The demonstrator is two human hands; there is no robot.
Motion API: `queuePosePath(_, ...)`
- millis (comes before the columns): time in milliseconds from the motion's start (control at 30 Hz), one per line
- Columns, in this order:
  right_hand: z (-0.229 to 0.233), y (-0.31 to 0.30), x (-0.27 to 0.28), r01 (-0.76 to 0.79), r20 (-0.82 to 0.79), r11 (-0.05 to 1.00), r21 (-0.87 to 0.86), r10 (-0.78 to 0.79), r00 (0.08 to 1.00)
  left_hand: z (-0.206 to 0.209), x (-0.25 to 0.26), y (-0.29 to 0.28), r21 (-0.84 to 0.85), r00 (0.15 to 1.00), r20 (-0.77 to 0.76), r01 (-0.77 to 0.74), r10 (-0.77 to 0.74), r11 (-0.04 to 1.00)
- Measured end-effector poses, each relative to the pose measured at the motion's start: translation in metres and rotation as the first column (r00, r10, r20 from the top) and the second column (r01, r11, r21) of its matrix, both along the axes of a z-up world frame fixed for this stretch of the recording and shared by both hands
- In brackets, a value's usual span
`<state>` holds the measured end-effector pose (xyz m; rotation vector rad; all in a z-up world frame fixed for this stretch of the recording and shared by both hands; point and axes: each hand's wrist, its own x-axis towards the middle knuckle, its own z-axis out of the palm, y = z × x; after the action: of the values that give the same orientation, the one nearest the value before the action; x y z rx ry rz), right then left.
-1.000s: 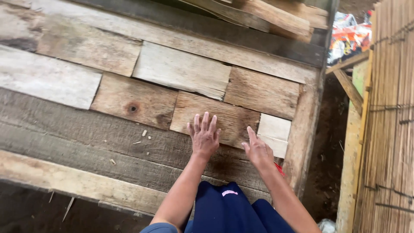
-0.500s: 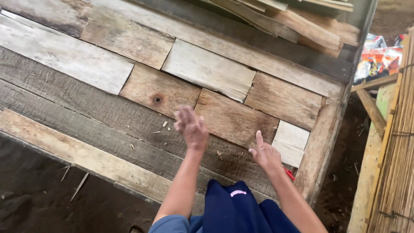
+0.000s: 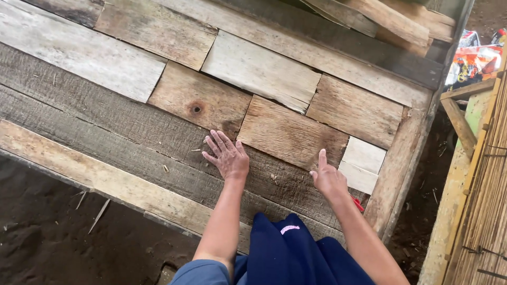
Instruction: The person arranges various wooden planks on a flat surface, using a utility knife to trim and adjust the pieces to fit together. They repeatedly pick up, position, and cut the planks to create a patterned layout.
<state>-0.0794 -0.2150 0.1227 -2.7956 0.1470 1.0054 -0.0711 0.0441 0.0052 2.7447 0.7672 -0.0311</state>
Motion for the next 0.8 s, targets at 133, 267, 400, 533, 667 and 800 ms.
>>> queuePosePath(133, -0.006, -0.002, 0.001, -0.008, 0.013, 1.000, -0.009, 0.008, 1.000, 0.002, 0.000, -0.002, 0.016, 0.999, 0.032, -0.009, 0.008, 1.000)
queuePosePath(267, -0.005, -0.003, -0.001, -0.014, 0.019, 1.000, -0.011, 0.014, 1.000, -0.007, -0.003, 0.001, 0.025, 0.992, 0.121, -0.024, 0.021, 0.999)
queuePosePath(400, -0.002, -0.002, -0.003, -0.015, 0.026, 1.000, 0.008, 0.015, 1.000, -0.022, -0.001, 0.009, 0.013, 0.955, 0.286, -0.090, 0.083, 0.996)
queuePosePath(533, -0.006, -0.004, -0.002, -0.016, 0.026, 1.000, 0.005, 0.016, 1.000, -0.034, 0.006, 0.015, 0.003, 0.921, 0.364, -0.148, 0.137, 0.989)
queuePosePath(667, -0.002, -0.004, 0.000, -0.017, 0.031, 1.000, 0.006, 0.016, 0.999, -0.032, 0.005, 0.015, 0.020, 0.920, 0.371, -0.146, 0.128, 0.989)
queuePosePath(800, -0.003, -0.002, 0.001, -0.006, 0.027, 1.000, 0.019, 0.006, 1.000, -0.034, 0.005, 0.013, 0.034, 0.920, 0.372, -0.145, 0.122, 0.989)
